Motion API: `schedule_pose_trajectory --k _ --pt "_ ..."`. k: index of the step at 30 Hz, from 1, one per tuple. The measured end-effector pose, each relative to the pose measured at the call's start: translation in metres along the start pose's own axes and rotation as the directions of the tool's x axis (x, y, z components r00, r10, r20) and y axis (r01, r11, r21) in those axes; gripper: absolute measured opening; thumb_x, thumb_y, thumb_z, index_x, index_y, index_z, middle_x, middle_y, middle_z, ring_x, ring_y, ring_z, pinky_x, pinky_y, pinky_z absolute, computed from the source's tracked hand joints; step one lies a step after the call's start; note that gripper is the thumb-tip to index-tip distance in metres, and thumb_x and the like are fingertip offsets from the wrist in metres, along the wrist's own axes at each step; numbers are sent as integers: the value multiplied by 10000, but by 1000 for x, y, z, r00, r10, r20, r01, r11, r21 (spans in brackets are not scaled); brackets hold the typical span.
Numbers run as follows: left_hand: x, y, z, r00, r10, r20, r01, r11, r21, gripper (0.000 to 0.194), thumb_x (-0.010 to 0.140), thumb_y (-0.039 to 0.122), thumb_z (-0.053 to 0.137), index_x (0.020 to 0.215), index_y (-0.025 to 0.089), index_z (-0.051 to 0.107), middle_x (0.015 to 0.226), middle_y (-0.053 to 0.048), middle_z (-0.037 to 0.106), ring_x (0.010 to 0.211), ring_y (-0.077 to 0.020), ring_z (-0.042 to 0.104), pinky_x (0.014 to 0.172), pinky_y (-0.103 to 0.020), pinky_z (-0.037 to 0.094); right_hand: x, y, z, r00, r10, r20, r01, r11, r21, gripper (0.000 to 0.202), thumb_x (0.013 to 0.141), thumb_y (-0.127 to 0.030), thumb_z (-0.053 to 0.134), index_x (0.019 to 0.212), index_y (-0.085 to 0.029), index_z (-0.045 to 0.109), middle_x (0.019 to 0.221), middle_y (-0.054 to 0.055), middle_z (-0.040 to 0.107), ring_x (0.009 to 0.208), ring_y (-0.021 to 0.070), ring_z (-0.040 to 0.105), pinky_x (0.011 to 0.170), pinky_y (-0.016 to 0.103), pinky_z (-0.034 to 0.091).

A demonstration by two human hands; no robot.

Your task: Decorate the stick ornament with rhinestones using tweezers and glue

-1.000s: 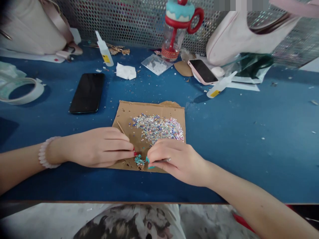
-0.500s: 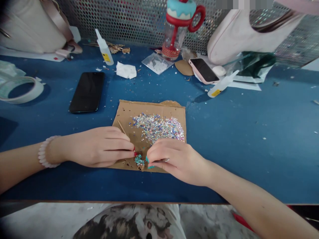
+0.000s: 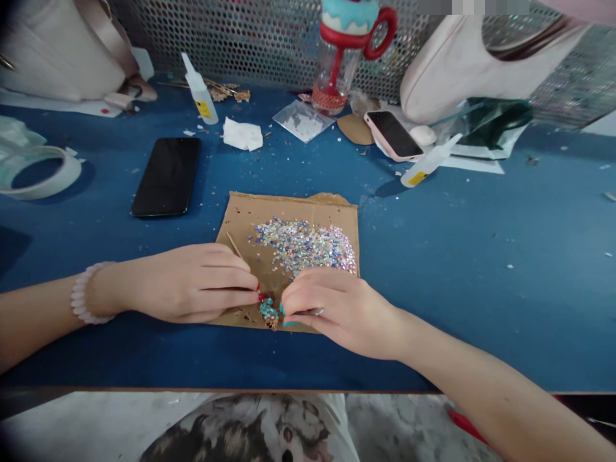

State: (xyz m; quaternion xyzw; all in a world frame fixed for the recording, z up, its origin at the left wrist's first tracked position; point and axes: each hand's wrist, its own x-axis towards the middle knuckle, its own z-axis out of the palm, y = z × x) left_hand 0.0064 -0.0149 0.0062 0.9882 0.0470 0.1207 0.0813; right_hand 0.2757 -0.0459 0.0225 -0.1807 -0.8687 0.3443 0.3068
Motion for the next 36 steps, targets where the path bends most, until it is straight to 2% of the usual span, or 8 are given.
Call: schedule_pose_trajectory --k 18,36 --pt "0 0 0 1000 -2 6 2 1000 2 288 942 192 432 1192 153 570 1159 -101 655 1036 -187 587 862 -310 452 0 1 -1 1000 17 -13 -16 999 50 111 943 -126 515 897 -145 615 822 64 678 812 126 643 775 297 557" --pt "0 0 0 1000 -1 7 1 1000 -5 287 946 184 425 1193 143 566 1162 -102 653 1031 -191 585 859 -319 448 1 0 1 1000 8 -7 -8 1000 22 118 947 -136 511 889 -138 614 815 68 682 808 122 640 759 274 553"
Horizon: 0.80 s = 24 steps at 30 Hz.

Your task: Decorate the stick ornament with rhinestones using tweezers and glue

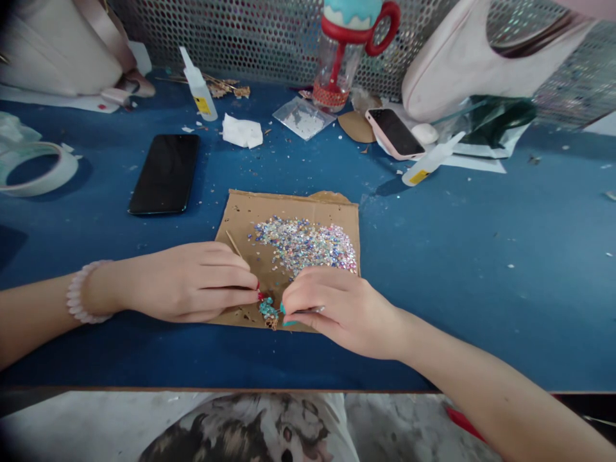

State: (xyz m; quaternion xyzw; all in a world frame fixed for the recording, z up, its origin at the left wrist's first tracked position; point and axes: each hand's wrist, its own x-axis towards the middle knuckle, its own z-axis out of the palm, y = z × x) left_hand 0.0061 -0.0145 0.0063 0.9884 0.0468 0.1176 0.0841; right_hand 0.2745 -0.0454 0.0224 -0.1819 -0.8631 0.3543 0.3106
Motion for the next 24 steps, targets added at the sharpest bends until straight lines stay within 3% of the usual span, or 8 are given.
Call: schedule_pose_trajectory --k 24 --pt "1 0 0 1000 -10 -22 9 999 -34 283 915 179 492 1184 161 578 1129 -98 661 1035 -189 603 877 -302 464 -2 1 1 1000 -26 -12 25 1000 -17 98 946 -142 512 922 -156 605 828 61 675 809 129 639 766 304 553"
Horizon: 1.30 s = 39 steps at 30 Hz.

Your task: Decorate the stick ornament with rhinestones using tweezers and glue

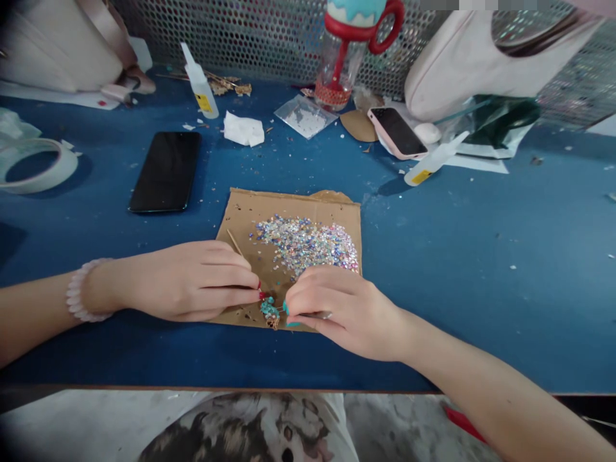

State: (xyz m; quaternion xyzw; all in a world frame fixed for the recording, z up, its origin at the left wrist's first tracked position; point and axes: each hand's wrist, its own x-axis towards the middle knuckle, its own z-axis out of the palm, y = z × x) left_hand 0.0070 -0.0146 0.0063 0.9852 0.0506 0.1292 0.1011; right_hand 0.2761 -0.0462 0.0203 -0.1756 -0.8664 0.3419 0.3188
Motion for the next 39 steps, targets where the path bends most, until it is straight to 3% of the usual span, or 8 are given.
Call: schedule_pose_trajectory --k 39 --pt "-1 0 -1 999 4 36 -4 1000 15 289 966 193 393 1196 144 562 1165 -97 642 1041 -192 571 874 -324 429 0 0 1 1000 -19 -9 19 1000 4 91 937 -107 522 907 -120 607 819 86 674 818 134 626 762 287 540"
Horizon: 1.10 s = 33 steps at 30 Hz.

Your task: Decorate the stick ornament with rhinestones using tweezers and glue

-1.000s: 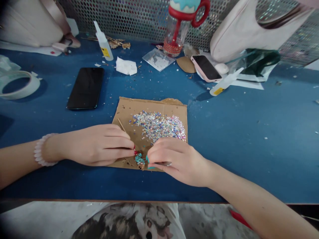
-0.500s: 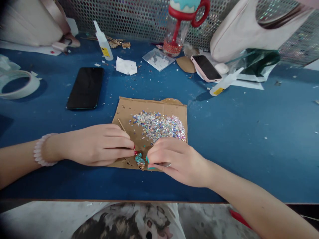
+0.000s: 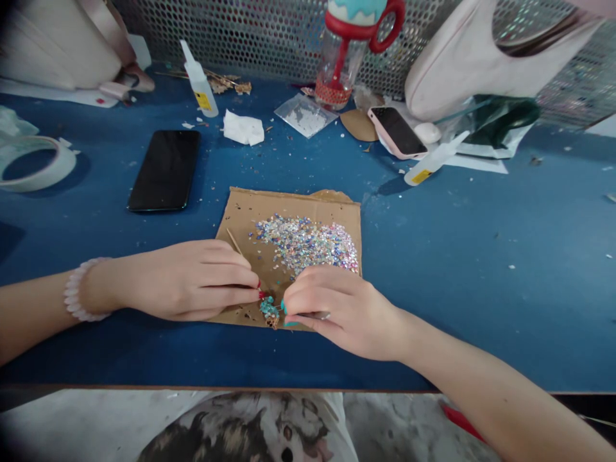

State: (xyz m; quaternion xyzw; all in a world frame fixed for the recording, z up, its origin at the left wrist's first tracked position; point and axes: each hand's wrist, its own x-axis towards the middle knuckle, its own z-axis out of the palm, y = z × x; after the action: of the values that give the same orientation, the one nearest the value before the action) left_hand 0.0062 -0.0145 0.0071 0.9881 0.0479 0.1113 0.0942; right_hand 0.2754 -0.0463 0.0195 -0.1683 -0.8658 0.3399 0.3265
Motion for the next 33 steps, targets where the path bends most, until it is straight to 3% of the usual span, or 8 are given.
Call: schedule_pose_trajectory --k 14,23,33 --pt "1 5 2 998 -56 -34 54 997 -47 350 959 191 320 1186 198 587 1132 -64 657 1015 -195 583 847 -356 472 2 -2 3 1000 8 -22 -9 999 -33 117 961 -148 498 902 -157 599 815 65 683 791 127 644 740 288 548" --pt "1 1 0 1000 2 -8 -2 1000 -2 283 959 186 408 1187 136 568 1137 -91 645 1016 -188 575 857 -326 443 2 -1 4 1000 9 -21 -10 999 -35 122 959 -144 498 902 -147 605 820 71 689 800 127 645 757 294 555" --pt "0 2 -2 999 -9 -50 12 999 52 267 982 177 381 1151 154 586 1122 -77 664 998 -167 592 838 -291 420 2 -3 -1 998 14 -53 -15 1000 -19 91 929 -112 537 895 -144 615 815 68 687 804 133 663 765 297 562"
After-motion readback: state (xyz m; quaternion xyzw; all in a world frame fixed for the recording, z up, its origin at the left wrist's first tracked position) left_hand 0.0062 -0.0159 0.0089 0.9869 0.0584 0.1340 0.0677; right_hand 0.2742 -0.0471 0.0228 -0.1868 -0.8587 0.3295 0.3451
